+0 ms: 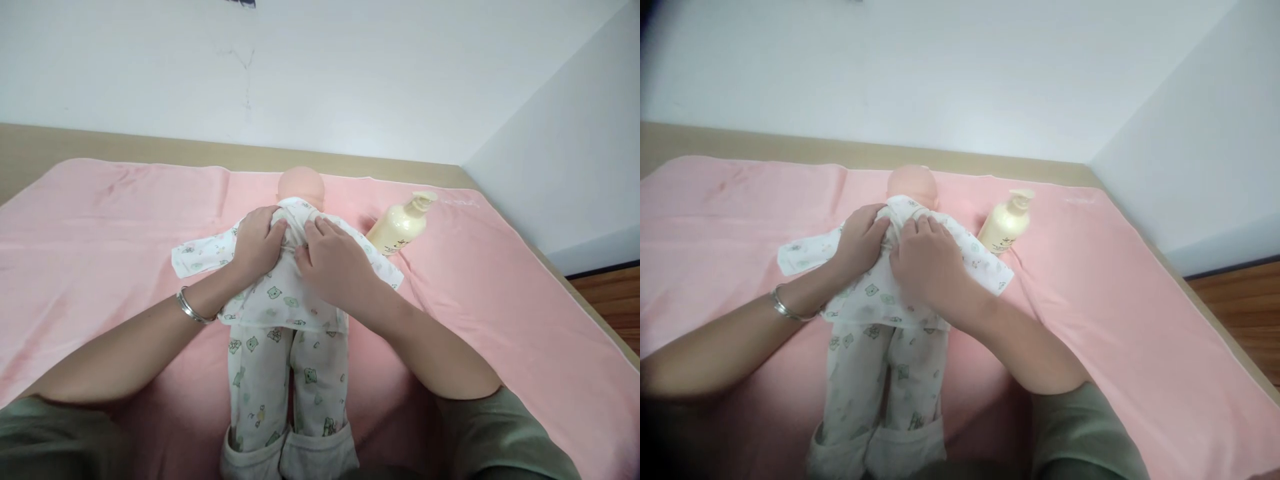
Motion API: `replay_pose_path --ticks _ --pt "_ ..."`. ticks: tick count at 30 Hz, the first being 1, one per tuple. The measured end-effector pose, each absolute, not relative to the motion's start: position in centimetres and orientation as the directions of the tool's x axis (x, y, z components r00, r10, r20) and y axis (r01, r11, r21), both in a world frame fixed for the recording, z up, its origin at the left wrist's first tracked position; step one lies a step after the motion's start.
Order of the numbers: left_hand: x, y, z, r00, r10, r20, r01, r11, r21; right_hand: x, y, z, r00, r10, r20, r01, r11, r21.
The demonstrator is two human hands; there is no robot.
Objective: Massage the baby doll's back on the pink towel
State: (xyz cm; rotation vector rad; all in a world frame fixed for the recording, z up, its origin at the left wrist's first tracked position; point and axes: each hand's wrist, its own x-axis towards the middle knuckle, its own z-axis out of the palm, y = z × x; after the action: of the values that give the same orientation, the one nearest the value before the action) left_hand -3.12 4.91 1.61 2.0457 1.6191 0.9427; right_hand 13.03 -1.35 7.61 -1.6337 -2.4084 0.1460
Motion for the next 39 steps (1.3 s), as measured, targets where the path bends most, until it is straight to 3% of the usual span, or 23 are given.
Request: replay_pose_path --ticks 4,6,12,19,26,29,33,39 --pt "-2.9 4.2 1.2 0.055 0.927 0.372 0.649 -0.316 0.692 13.3 -0.8 7.6 -0.350 0.853 0.388 0.834 0.472 -0.286" --pt "-2.9 3.8 0.7 0.009 0.886 0.464 0.633 -0.364 0.683 12.9 -0.3 6.2 -0.352 0.833 0.428 0.823 0.493 -0.282" --pt "-3.0 3.8 -0.5 -0.027 0.814 0.580 0.622 -0.441 0.647 12.5 1.0 4.1 -0.405 0.877 0.261 0.803 0.477 -0.357" --pt "-3.1 3.8 -0.9 -0.010 0.805 0.594 0.582 -0.478 0.658 13.1 0.7 6.4 -0.343 0.832 0.437 0.821 0.491 -0.291" --pt "-3.1 3.7 -1.1 -0.036 0.776 0.629 0.570 -0.501 0.651 12.5 1.1 4.1 -0.380 0.888 0.258 0.809 0.455 -0.373" --pt "-3.1 3.7 -1.2 -0.031 0.764 0.644 0.547 -0.526 0.651 13.0 0.9 5.2 -0.334 0.877 0.346 0.792 0.460 -0.401" --pt "-3.1 3.7 -1.2 -0.044 0.734 0.678 0.548 -0.549 0.631 13.0 0.7 5.2 -0.298 0.841 0.452 0.807 0.475 -0.350" --pt "-3.1 3.4 -0.8 -0.049 0.753 0.656 0.535 -0.535 0.654 12.7 1.1 4.5 -0.462 0.849 0.255 0.772 0.527 -0.356"
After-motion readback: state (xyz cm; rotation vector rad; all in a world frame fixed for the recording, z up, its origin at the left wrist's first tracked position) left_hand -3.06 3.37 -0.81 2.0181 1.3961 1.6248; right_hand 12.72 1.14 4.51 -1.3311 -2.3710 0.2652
